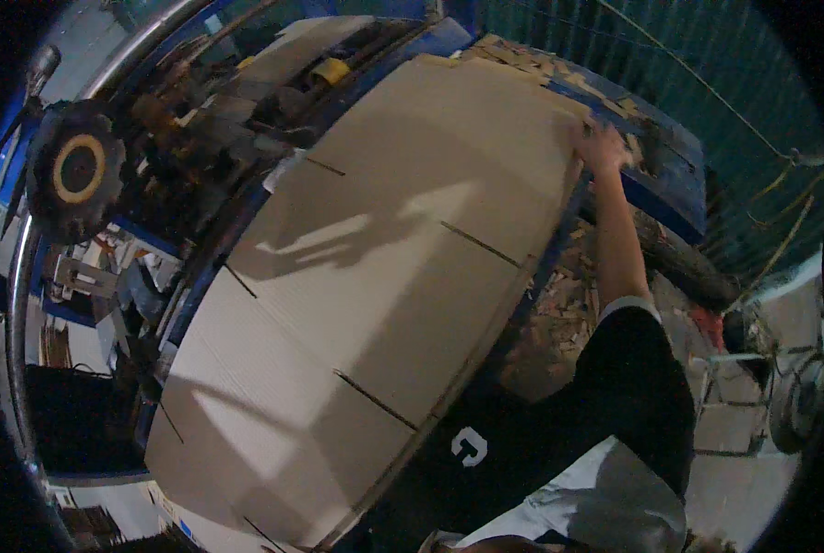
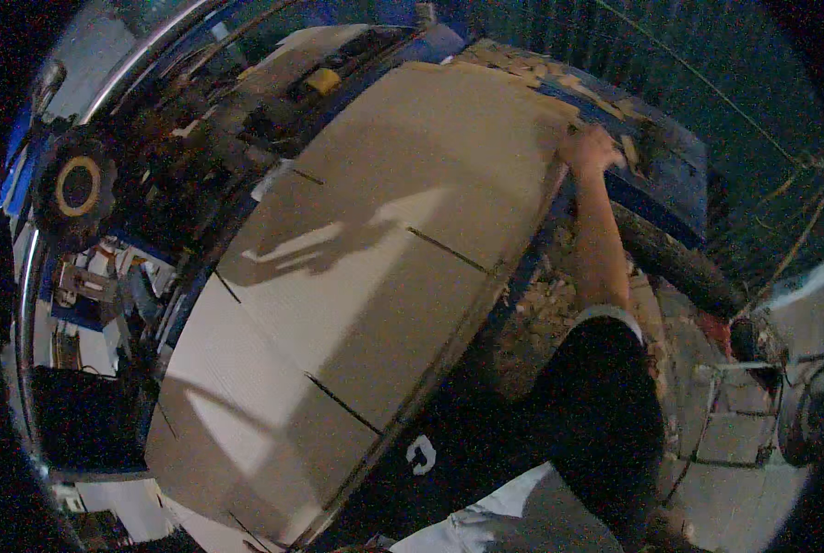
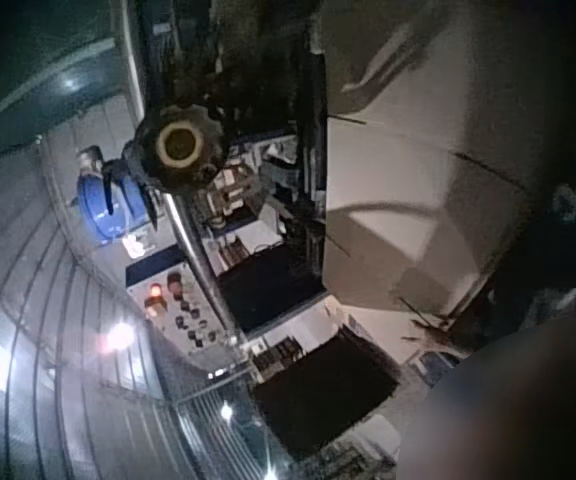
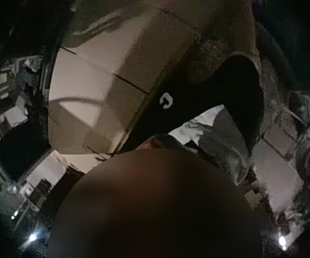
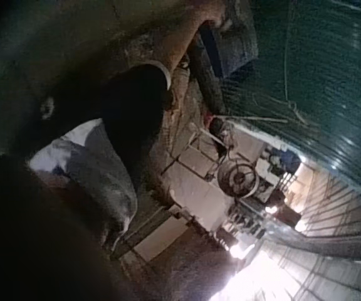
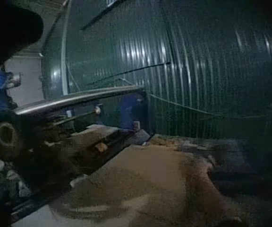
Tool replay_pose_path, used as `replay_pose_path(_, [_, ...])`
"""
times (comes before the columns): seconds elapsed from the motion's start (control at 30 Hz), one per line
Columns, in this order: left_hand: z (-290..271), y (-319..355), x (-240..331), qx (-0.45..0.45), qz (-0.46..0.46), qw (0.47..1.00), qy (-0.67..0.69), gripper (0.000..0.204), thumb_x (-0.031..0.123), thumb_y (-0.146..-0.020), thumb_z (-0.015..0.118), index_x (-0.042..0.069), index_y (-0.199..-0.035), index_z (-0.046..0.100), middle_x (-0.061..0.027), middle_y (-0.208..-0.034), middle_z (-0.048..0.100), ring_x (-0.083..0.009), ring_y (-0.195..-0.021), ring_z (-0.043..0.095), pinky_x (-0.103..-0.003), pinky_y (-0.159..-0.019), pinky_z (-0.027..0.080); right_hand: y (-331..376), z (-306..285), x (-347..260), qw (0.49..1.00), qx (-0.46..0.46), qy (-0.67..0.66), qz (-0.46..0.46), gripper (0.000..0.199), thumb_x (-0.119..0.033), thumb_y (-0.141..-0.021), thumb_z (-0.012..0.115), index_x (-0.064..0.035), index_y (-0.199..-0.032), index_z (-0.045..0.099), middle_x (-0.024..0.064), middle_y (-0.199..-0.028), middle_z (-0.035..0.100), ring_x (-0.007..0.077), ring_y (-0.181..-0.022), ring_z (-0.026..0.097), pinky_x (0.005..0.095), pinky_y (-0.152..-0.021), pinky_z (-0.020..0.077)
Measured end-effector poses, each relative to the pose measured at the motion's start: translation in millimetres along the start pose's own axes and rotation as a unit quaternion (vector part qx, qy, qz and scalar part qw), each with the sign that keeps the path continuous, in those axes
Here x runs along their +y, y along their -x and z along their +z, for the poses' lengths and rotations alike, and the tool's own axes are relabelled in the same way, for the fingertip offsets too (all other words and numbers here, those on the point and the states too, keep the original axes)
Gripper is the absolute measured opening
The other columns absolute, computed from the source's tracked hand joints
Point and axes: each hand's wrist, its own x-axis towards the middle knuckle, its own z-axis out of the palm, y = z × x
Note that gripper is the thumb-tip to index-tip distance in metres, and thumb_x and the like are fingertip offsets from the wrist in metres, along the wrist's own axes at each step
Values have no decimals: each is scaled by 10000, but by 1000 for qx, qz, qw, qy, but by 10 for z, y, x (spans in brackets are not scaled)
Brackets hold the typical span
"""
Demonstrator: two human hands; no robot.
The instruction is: The person repeatedly picks up flat cardboard sheets, folds them into box shapes, and places them into a machine. The person continues this repetitive folding and feeding process throughout the clip.
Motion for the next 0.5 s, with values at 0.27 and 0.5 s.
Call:
replay_pose_path(0.27, [107,-174,-372,44,-34,985,166,546,470,-887,471,170,-1336,390,-183,-1379,331,-379,-1178,417,-465,-935,392,1713,560,198,852,120,-462,-214,665,-451,-894,453,39,-1325,329,260,-1420,226,368,-1344,167,500,-1069,144])
replay_pose_path(0.5, [-603,-623,-532,35,72,968,237,556,482,-890,463,154,-1334,402,-170,-1397,315,-379,-1175,419,-474,-917,404,1983,21,-495,881,43,-446,-154,695,-549,-851,431,-7,-1286,435,268,-1433,179,443,-1339,70,506,-1079,107])
